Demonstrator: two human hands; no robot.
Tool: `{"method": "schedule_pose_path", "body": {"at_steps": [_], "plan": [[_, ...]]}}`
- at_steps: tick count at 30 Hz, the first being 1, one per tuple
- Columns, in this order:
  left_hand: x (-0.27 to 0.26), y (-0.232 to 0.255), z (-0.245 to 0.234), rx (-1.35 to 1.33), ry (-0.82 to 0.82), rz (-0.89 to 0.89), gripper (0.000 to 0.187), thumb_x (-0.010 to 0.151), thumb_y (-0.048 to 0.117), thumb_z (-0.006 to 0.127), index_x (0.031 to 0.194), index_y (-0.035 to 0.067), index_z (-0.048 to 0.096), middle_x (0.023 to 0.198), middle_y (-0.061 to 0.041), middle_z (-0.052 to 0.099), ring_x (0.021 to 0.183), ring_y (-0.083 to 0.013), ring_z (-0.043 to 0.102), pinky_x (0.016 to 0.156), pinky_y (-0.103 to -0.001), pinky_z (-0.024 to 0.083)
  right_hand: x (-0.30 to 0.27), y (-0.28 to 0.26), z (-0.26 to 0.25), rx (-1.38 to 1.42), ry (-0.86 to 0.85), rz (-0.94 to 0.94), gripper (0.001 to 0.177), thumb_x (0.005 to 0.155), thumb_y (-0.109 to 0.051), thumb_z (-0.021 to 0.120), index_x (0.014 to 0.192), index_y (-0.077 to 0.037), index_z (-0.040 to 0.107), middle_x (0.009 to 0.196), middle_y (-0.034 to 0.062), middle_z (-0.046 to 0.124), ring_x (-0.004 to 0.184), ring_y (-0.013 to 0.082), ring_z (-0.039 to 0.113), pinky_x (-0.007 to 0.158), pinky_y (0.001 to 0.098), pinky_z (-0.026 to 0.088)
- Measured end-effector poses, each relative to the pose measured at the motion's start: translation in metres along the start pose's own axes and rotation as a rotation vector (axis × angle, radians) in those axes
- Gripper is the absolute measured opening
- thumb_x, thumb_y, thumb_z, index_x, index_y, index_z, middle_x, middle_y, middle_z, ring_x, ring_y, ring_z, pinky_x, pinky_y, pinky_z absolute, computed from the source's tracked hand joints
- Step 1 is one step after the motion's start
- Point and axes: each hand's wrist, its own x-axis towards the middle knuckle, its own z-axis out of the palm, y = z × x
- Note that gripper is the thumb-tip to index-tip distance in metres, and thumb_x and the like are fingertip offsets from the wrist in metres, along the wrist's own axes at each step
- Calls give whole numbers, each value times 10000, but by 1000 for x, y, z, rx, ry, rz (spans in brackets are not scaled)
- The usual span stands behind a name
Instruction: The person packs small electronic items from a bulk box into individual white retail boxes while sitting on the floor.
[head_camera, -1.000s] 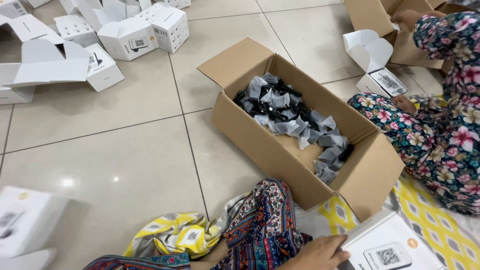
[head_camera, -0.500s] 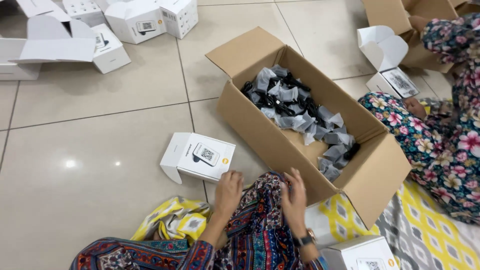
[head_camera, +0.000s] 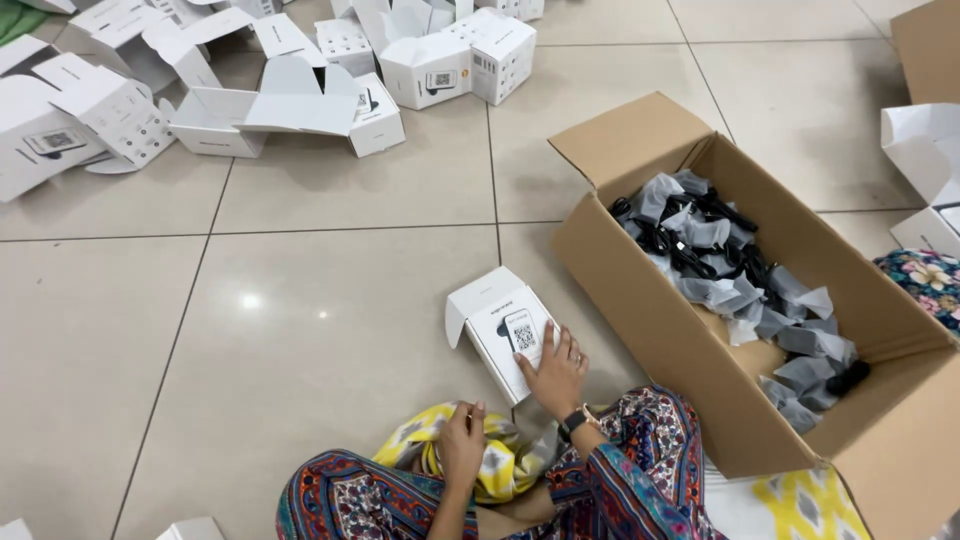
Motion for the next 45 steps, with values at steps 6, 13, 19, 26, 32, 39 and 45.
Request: {"method": "schedule_pose_path", "body": {"at_steps": [6, 13, 19, 26, 32, 39, 45], "plan": [[12, 5, -1, -313, 45, -122, 530, 1025, 322, 537, 1473, 71, 410, 841, -194, 716, 761, -304, 672, 722, -446, 517, -84, -19, 18, 236, -161, 23, 1054, 918, -588, 688, 1595, -8, 126, 1610, 367, 138, 1397, 500, 322, 1090, 658, 235], [15, -14, -10, -561, 401, -212, 676, 1020, 268, 508, 1568, 18, 202, 1245, -231, 597, 1044, -303, 651, 893, -420, 550, -117, -91, -38, 779, -390, -44, 535, 920, -371, 640, 1347, -53, 584, 1218, 97, 764, 1193, 206, 718, 1068, 427, 546], [9, -5, -3, -398, 181, -58, 656, 1029, 345, 571, 1543, 29, 313, 1265, -222, 630, 1105, -290, 656, 931, -412, 517, -6, -58, -24, 156, 38, -96, 958, 772, -485, 813, 1464, 27, 394, 1557, 332, 275, 1459, 439, 227, 1138, 606, 186], [9, 1, -1, -487, -225, -285, 802, 951, 553, 509, 1567, 107, 256, 1369, -256, 608, 1221, -361, 641, 1017, -482, 513, 19, 22, -15, 205, -353, 272, 1097, 746, -840, 522, 1529, -80, 406, 1405, 231, 579, 1329, 364, 553, 1139, 560, 368], [20, -9, 18, -380, -289, -94, 990, 923, 669, 487, 1620, 77, 108, 1643, -265, 242, 1510, -393, 281, 1204, -466, 286, 2, 55, 24, 410, -548, 385, 1213, 768, -878, 481, 1507, 77, 368, 1259, 316, 662, 1116, 375, 738, 999, 433, 559], [3, 23, -12, 106, -64, 176, 1100, 824, 610, 758, 1561, -3, 217, 1600, -303, 256, 1492, -425, 255, 1200, -530, 261, -30, 45, 30, 1040, -749, 496, 1190, 798, -857, 572, 1397, 170, 514, 1264, 326, 678, 1117, 340, 728, 898, 364, 619], [-11, 55, -29, 272, -155, 503, 1098, 698, 584, 860, 1538, 111, 334, 1636, -193, 224, 1506, -372, 215, 1214, -559, 184, -43, 29, 7, 1209, -715, 640, 1054, 778, -783, 600, 1389, 75, 557, 1215, 233, 727, 1059, 288, 746, 792, 349, 644]]}}
